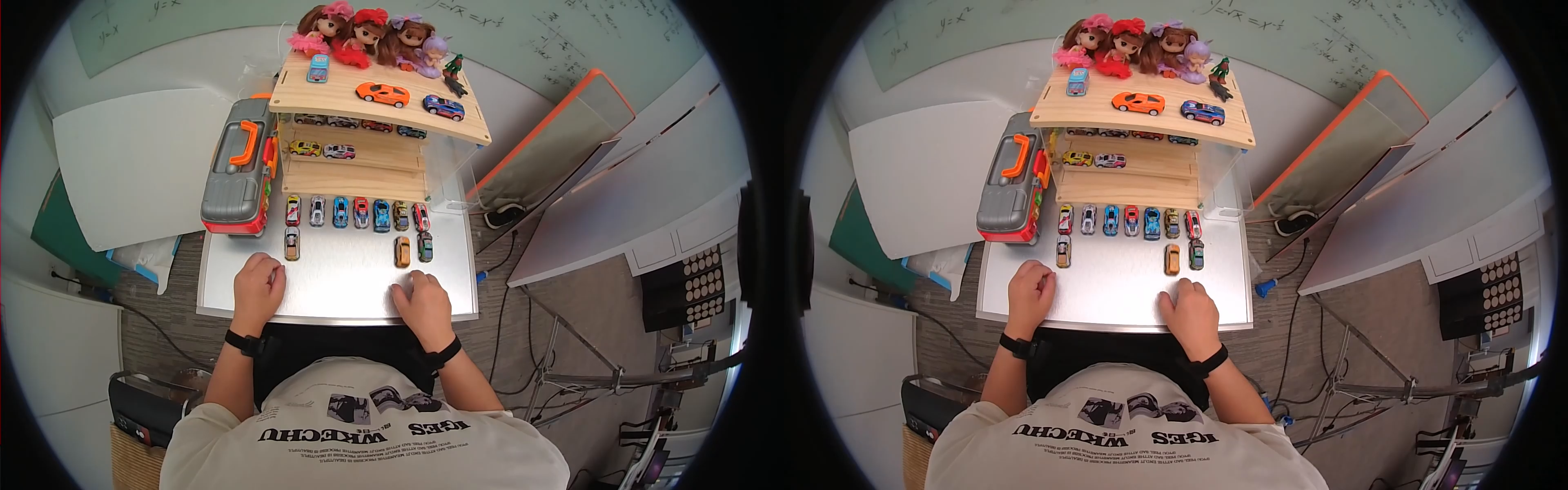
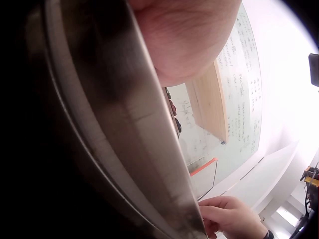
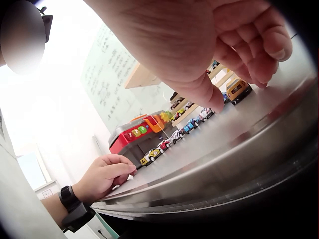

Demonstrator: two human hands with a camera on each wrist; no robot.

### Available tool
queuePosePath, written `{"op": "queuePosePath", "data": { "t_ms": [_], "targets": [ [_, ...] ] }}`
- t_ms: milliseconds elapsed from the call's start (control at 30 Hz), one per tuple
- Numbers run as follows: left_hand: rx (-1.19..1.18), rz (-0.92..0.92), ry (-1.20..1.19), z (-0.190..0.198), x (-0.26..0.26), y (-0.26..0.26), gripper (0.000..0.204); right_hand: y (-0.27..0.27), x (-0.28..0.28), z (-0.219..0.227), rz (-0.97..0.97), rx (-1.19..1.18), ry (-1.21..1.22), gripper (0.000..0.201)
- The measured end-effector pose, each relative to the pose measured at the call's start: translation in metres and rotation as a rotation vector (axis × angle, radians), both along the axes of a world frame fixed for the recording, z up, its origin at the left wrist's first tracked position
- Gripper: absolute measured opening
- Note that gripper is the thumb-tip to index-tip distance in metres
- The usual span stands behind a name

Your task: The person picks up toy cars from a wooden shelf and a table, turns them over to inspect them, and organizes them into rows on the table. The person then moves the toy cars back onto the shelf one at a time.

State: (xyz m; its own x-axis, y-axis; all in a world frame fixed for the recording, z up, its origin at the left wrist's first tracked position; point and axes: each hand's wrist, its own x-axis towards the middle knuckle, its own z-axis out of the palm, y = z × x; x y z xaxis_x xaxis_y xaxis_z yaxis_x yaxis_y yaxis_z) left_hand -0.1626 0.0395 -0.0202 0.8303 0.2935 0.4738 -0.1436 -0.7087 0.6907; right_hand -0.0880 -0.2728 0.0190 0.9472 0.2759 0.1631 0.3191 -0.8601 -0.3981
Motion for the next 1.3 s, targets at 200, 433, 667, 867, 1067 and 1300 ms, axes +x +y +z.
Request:
{"op": "queuePosePath", "data": {
  "t_ms": [200, 433, 667, 867, 1067, 1300],
  "targets": [
    [0.003, 0.004, 0.028, -0.001, 0.0, 0.001, 0.005, -0.001, 0.002, -0.004, 0.004, -0.025, -0.006, 0.036],
    [0.014, 0.01, 0.026, -0.001, 0.0, 0.001, 0.005, 0.01, 0.016, 0.003, 0.018, 0.039, -0.035, 0.041],
    [-0.017, 0.016, 0.005, -0.002, 0.0, 0.001, 0.005, 0.019, 0.03, 0.006, -0.002, 0.014, -0.071, 0.038],
    [0.009, 0.012, -0.002, -0.002, 0.001, 0.001, 0.005, 0.026, 0.036, 0.01, 0.016, -0.002, -0.107, 0.031],
    [0.004, 0.014, 0.013, -0.001, 0.0, 0.001, 0.005, 0.031, 0.044, -0.003, 0.044, -0.028, -0.146, 0.028],
    [-0.005, 0.017, 0.031, -0.003, 0.0, 0.001, 0.005, 0.032, 0.058, -0.005, 0.052, -0.106, -0.141, 0.028]
  ]
}}
